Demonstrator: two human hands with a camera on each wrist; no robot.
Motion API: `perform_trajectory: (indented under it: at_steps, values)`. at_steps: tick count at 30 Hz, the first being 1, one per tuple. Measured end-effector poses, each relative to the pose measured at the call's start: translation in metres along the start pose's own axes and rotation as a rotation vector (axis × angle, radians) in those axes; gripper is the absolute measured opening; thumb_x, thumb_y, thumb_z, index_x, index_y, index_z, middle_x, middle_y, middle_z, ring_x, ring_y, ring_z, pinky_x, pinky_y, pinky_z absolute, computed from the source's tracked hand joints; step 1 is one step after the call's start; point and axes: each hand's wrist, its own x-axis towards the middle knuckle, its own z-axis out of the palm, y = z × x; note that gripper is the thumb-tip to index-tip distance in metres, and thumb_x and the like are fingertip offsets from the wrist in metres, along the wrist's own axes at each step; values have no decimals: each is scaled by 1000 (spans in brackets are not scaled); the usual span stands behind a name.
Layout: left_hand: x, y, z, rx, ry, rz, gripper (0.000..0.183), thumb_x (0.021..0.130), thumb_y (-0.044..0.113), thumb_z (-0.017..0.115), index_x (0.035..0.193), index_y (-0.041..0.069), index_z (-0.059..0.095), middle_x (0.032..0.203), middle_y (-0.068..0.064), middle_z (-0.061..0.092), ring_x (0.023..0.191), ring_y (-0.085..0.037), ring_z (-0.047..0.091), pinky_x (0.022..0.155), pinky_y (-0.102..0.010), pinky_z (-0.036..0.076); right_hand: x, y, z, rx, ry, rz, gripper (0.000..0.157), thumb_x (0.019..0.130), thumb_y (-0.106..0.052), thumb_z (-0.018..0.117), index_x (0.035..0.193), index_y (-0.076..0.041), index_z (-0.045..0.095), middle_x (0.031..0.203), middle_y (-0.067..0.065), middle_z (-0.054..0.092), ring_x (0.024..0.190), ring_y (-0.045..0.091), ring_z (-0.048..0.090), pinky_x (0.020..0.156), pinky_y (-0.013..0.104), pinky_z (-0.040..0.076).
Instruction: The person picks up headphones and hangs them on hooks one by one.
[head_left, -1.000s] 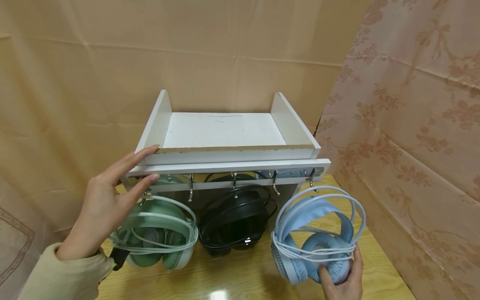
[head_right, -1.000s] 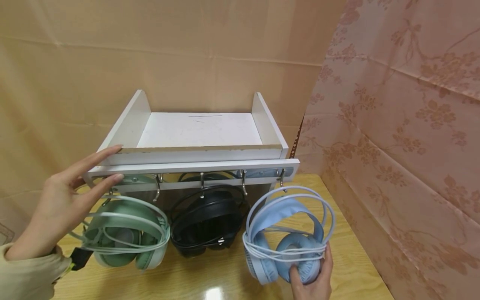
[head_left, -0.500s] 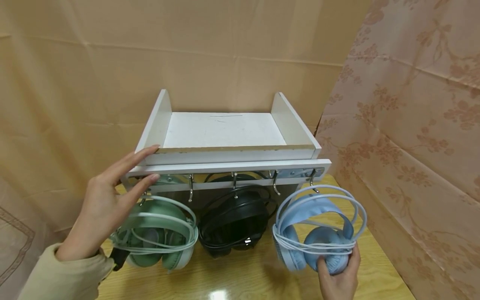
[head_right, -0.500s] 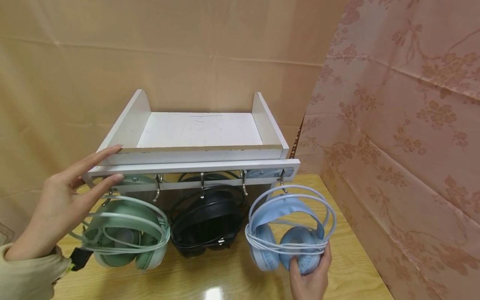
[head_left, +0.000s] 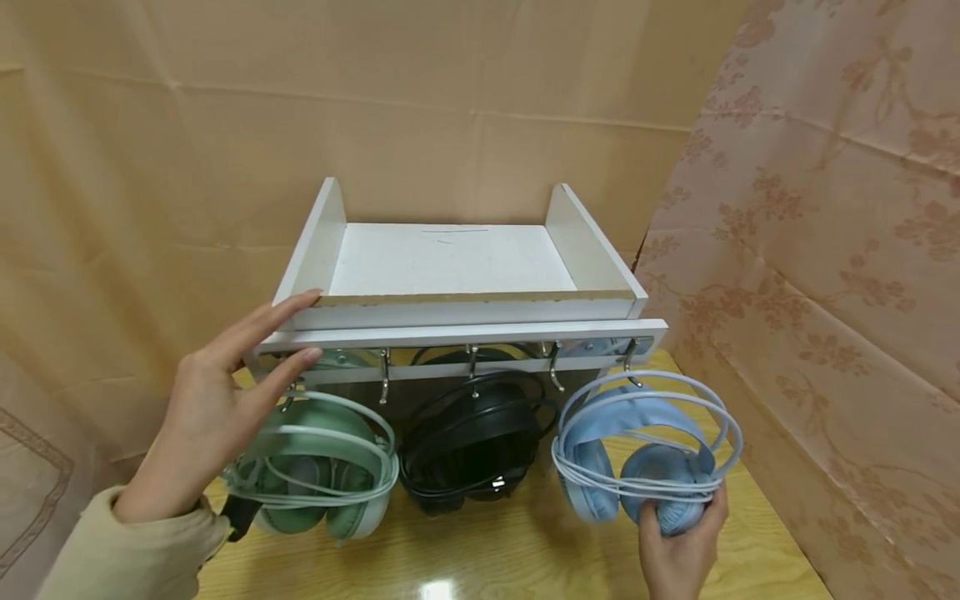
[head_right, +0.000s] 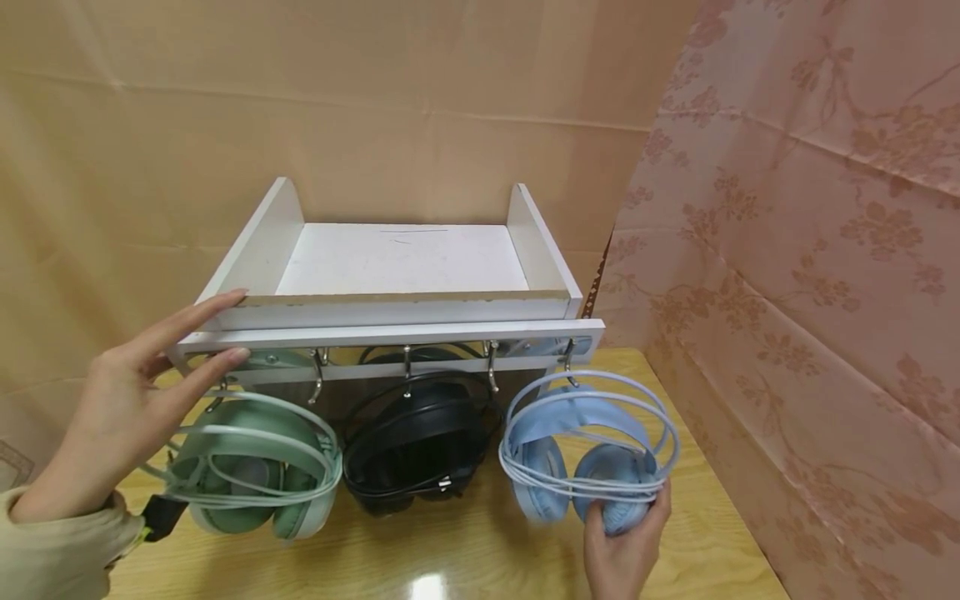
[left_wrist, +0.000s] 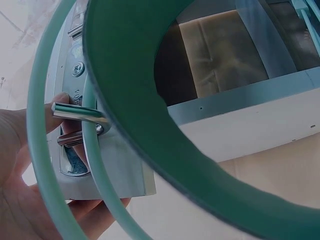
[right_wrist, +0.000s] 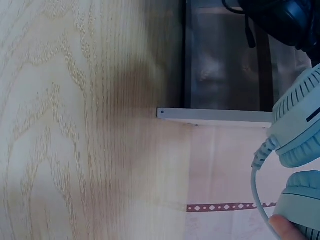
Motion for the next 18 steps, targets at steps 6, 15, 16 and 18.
perform_trajectory:
  at_steps: [6,15,16,18]
  values:
    - [0,0,-1,5,-6,-8,57,80,17,72,129,40,52,137,5,51,127,-2,43,95,-10,31,0,6,6,18,20,-48,87,70,7,65,144,-23,30,131,17,51,102,-8,44,83,9,29]
    - [0,0,0,2,2,-7,56,80,17,72,128,38,53,135,0,53,127,-4,44,98,-14,34,-4,7,13,0,-7,-87,89,70,7,66,145,-21,27,133,18,48,107,29,49,87,9,28]
    - [0,0,0,2,3,-4,56,80,16,72,128,38,53,135,1,53,127,-6,44,97,-12,33,-4,8,14,2,-11,-89,89,70,7,67,145,-20,27,133,18,49,106,28,49,86,8,28]
    - [0,-1,0,0,2,-4,56,80,16,72,128,38,53,135,1,53,128,-11,45,98,-11,32,-5,8,14,6,-20,-97,90,70,6,67,145,-21,27,133,18,49,108,23,49,86,8,28]
